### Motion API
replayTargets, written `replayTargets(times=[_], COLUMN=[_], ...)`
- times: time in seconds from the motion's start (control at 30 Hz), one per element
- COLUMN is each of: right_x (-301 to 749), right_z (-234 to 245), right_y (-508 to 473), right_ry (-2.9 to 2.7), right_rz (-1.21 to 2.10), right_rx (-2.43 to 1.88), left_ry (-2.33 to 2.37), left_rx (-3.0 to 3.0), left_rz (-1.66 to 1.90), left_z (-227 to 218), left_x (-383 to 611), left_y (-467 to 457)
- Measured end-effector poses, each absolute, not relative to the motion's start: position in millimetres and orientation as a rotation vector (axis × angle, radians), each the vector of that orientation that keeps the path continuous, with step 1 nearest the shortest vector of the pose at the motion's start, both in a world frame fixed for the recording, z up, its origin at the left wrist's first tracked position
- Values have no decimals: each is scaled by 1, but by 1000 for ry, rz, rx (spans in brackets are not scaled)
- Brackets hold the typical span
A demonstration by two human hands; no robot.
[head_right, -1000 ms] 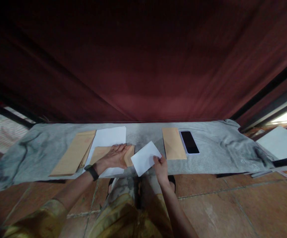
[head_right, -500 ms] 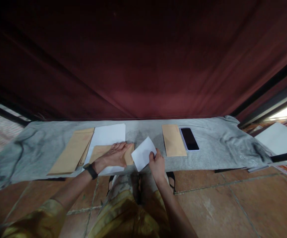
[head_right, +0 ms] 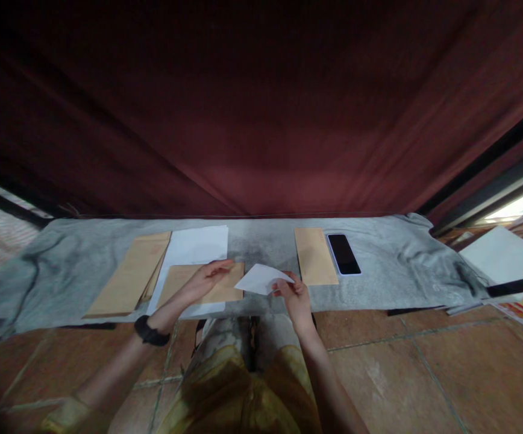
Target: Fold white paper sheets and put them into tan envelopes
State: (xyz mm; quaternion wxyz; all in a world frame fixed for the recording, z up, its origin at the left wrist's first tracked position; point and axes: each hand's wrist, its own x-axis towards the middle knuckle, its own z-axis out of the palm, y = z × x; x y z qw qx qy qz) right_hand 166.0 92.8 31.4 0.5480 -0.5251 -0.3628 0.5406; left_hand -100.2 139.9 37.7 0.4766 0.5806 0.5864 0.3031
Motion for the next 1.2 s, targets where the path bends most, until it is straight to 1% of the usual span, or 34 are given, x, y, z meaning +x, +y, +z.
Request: replayTargets(times=[0.07, 0.13, 0.27, 0.37, 0.47, 0.57, 0.67, 0.73, 0.87, 0.93, 1.03, 1.13, 1.2], right_x=[171, 173, 172, 171, 172, 171, 169, 168, 169, 173, 179, 179, 177], right_z=[34, 35, 34, 32, 29, 24, 18, 12, 2, -1, -6, -13, -18], right_y=[91, 87, 81, 81, 82, 83, 78, 75, 71, 72, 73, 72, 74], right_ry=[-850, -813, -714, -746, -758, -652, -512, -474, -472, -482, -561, -667, -763], right_rz=[1307, 1341, 1405, 1442, 1453, 1476, 1646, 1729, 1676, 1708, 1768, 1725, 1678], right_rx=[-1196, -1124, -966, -904, -950, -1047, -1020, -1006, -1160, -1226, -1251, -1238, -1254], left_ry=[1380, 1298, 1196, 1065, 1012, 1063, 1150, 1191, 1196, 1172, 1128, 1082, 1082], left_rx=[958, 729, 569, 434, 373, 339, 384, 514, 765, 833, 906, 1007, 1108], left_rz=[826, 786, 706, 716, 808, 957, 1080, 1089, 1025, 961, 820, 707, 701], left_z=[39, 39, 35, 28, 18, 11, 11, 14, 19, 19, 16, 11, 9], left_x=[-92, -82, -60, -50, -45, -42, -35, -31, -32, -38, -48, -55, -60], left_y=[127, 110, 81, 73, 71, 70, 67, 65, 63, 64, 64, 65, 68])
